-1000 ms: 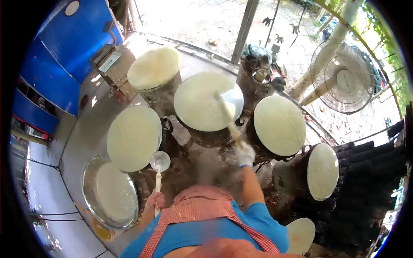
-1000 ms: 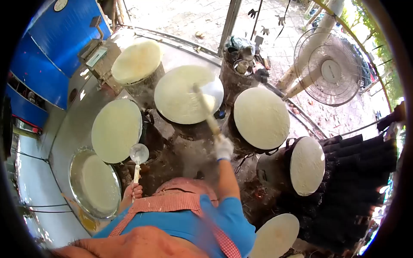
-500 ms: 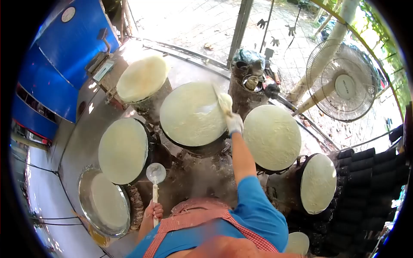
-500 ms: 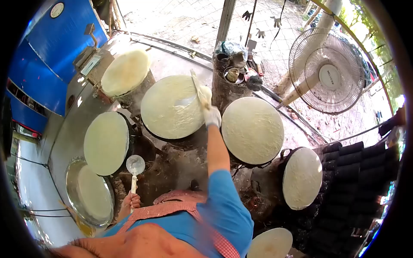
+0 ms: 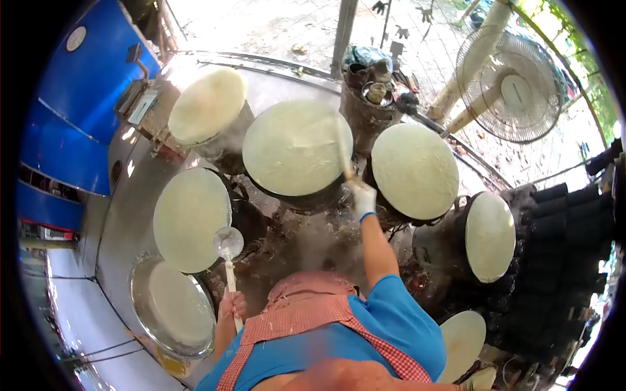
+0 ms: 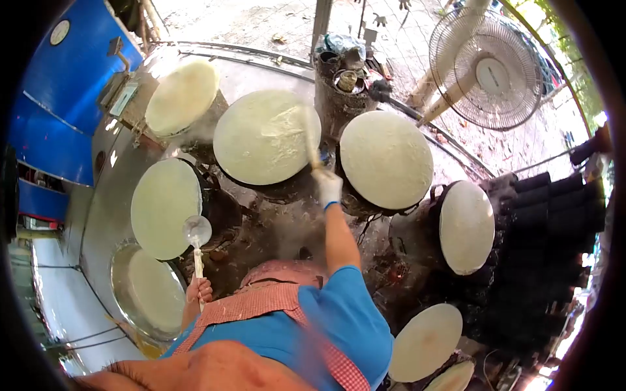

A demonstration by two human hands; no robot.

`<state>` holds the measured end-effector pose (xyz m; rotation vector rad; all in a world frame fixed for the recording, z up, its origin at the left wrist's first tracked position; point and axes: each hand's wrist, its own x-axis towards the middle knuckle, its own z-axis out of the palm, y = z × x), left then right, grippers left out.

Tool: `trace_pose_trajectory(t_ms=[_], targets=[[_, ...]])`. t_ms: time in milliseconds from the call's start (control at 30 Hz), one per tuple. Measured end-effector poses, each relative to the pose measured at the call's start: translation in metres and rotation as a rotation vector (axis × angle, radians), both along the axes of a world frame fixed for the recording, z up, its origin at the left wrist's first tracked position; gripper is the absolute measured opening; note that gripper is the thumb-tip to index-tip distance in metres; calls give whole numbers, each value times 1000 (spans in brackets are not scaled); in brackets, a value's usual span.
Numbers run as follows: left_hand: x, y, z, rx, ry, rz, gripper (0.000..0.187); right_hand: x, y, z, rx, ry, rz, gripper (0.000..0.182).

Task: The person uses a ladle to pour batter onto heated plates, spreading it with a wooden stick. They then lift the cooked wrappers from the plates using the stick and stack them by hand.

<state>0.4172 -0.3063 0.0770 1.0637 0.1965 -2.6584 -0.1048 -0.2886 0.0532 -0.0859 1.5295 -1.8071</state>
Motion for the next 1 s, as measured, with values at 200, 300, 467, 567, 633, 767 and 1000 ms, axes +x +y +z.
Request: trace_pose_trajectory(t_ms=[200,300,467,567,633,767,1000], targets=[[-29,-17,20,197,23,207,27,31,8,-33,200,455,164,30],[-36,-24,30,199,140,234,34,-35,-6,-20,374,579,56,29],[-57,-48,33,174,102,231,37,-49,-41,7,869,1437,375,26],[-69,-77,8,159,70,163,36,-42,-9,22,681,1566,503,22],[-102,-106,13,85,5,129,35,-61,9,16,720,1514,414,23],[-176,-148,16,-145,-50,129,29,-35,19,4,834,1465,313,22],[-301,-163,39,-517,-257,15,18,-14,57,0,997,1457,151,29]])
